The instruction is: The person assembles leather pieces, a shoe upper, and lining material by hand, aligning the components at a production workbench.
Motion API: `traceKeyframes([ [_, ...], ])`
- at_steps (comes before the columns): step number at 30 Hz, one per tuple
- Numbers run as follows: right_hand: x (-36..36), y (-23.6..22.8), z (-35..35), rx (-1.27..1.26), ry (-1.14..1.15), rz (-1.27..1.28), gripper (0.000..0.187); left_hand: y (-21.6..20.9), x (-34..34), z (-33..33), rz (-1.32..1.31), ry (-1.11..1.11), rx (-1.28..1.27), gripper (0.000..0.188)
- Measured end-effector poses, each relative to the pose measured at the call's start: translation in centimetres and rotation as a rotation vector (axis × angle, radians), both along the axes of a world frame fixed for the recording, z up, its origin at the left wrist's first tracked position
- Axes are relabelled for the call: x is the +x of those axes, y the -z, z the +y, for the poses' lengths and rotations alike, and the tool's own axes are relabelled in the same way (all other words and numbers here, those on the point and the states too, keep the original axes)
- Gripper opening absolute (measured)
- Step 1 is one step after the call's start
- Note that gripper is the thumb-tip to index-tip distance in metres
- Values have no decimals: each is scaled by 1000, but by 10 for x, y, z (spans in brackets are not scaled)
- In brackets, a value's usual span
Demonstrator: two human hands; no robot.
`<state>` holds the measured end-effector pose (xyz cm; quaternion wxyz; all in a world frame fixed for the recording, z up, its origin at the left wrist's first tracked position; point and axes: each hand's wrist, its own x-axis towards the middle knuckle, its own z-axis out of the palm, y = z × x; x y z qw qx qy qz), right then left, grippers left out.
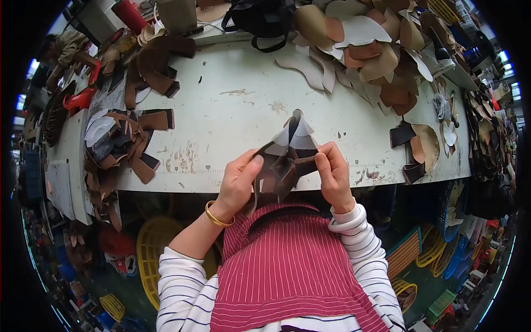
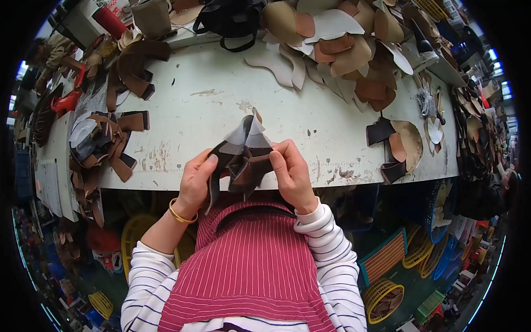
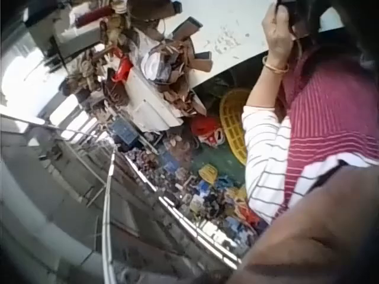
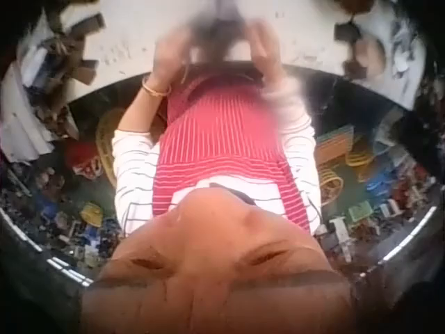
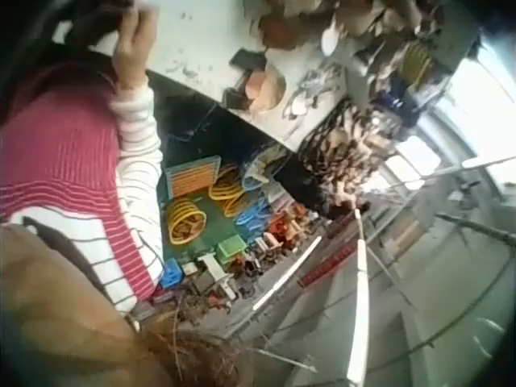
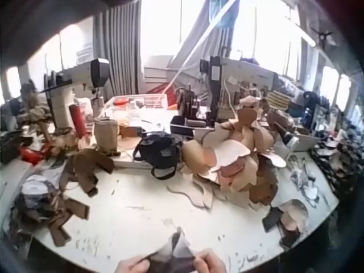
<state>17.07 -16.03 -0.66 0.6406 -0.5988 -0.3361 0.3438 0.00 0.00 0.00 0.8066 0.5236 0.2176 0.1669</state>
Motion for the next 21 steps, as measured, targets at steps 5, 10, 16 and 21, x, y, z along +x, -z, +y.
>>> traceKeyframes([
  [5,-3,-16,18,-205,-73,-48,17,-10,14,-6,128,68,660,24],
  [10,-9,-9,20,-287,-19,-101,14,-8,26,-11,111,-10,733,25],
  [16,-28,1,18,54,238,-466,32,-11,32,-15,19,-130,423,19],
  [21,-25,-2,14,107,512,-147,9,6,24,-13,-65,-418,162,16],
])
